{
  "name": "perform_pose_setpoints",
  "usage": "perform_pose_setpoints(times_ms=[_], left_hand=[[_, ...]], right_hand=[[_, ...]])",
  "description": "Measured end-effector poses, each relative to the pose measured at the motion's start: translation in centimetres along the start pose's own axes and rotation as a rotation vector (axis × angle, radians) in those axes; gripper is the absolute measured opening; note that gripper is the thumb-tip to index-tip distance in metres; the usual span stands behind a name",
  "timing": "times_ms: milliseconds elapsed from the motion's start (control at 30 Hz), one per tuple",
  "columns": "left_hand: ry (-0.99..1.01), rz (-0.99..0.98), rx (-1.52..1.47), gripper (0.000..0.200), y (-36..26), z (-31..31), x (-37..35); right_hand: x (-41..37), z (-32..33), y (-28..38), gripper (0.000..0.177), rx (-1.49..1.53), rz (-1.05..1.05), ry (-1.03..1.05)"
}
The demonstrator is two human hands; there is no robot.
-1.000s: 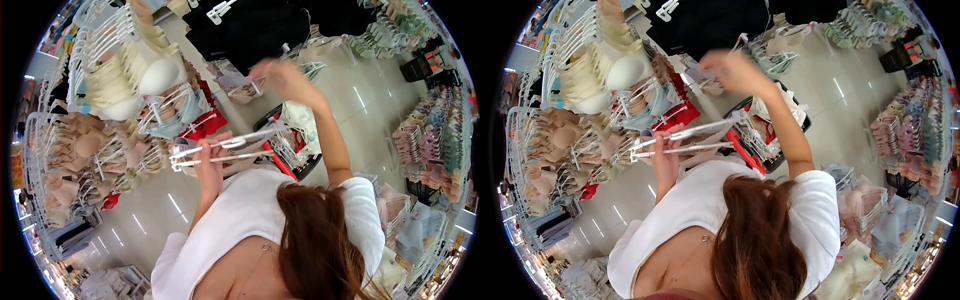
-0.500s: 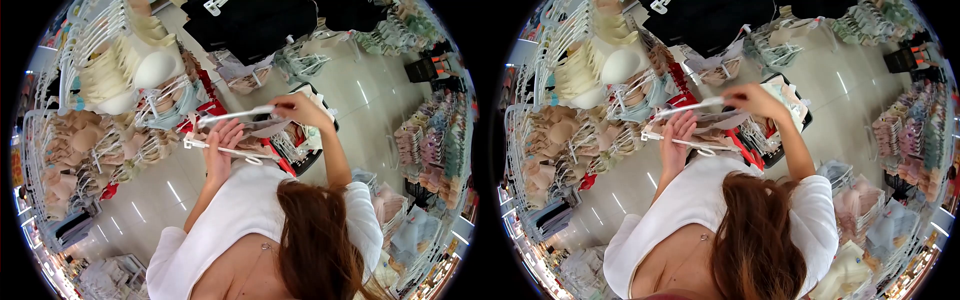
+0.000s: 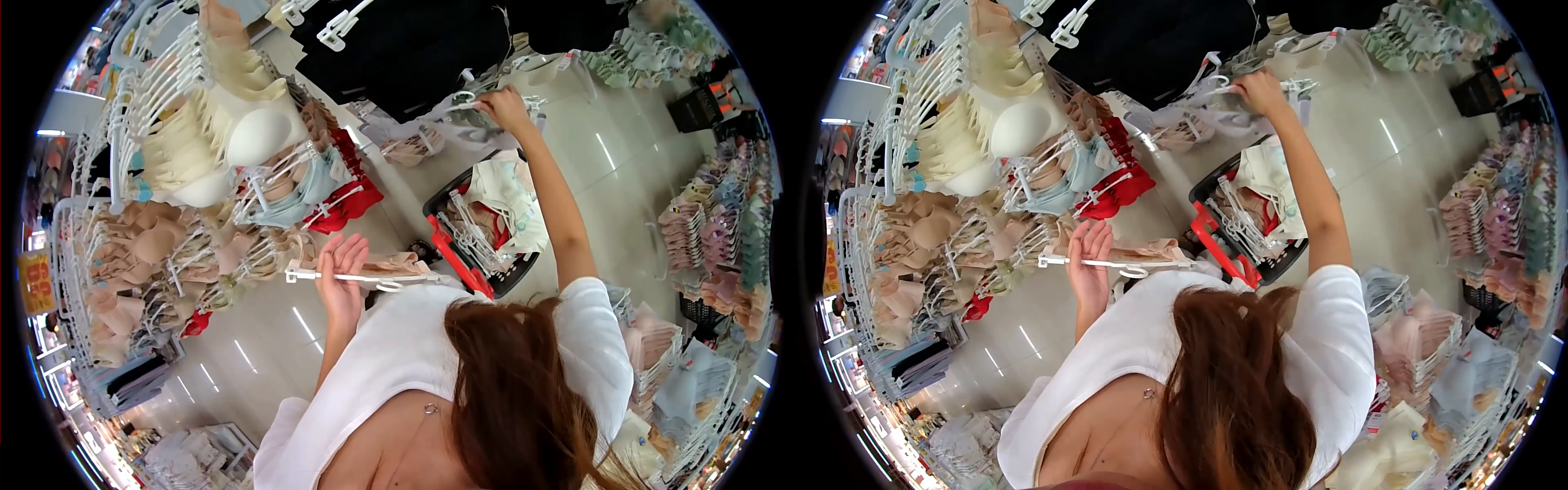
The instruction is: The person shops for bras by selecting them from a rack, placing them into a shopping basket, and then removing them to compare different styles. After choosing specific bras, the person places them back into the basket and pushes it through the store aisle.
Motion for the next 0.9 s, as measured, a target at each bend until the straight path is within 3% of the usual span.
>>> perform_pose_setpoints(times_ms=[67, 200, 233, 267, 333, 433, 600, 667, 700, 800, 900], left_hand=[[-0.041, -0.010, 0.008, 0.036, -0.2, 0.4, -0.1], [-0.052, -0.021, -0.023, 0.034, 0.1, 1.2, -0.4], [-0.049, -0.020, -0.034, 0.033, 0.2, 1.4, -0.3], [-0.045, -0.018, -0.045, 0.033, 0.2, 1.5, -0.4], [-0.036, -0.002, -0.060, 0.033, 0.4, 1.3, -0.3], [-0.024, 0.043, -0.058, 0.033, 0.4, 1.0, -0.3], [0.020, 0.109, -0.054, 0.033, 1.3, 0.2, 0.1], [0.061, 0.126, 0.001, 0.037, 1.5, -0.4, 0.1], [0.062, 0.124, 0.000, 0.037, 1.4, -0.6, 0.1], [0.173, 0.175, 0.114, 0.048, 1.5, -1.4, -0.4], [0.249, 0.383, 0.446, 0.068, 3.0, -1.4, -1.3]], right_hand=[[1.2, -1.1, 0.1, 0.021, -0.008, 0.079, -0.092], [3.0, -3.1, 1.0, 0.022, -0.099, 0.118, -0.080], [3.2, -3.0, 1.1, 0.021, -0.087, 0.133, -0.195], [3.4, -3.3, 1.0, 0.021, -0.082, 0.134, -0.196], [3.5, -4.7, 0.5, 0.018, -0.068, 0.000, 0.045], [3.4, -4.5, 0.3, 0.019, 0.065, -0.081, -0.035], [3.4, -6.3, 0.3, 0.024, 0.104, -0.036, -0.093], [3.1, -7.8, 1.5, 0.026, -0.080, 0.086, 0.152], [2.6, -8.9, 1.2, 0.030, -0.052, 0.108, 0.009], [2.4, -9.3, 1.5, 0.030, 0.070, 0.167, -0.163], [1.8, -8.1, 2.6, 0.026, -0.028, 0.134, -0.134]])
Point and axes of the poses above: each hand's wrist, its own x-axis towards the middle knuckle, its own z-axis out of the back of the hand, y = z × x, the point moved 5 cm from there along x, towards the middle knuckle, and after that the axes turned 15 degrees about -y, right-handed, at the moved point
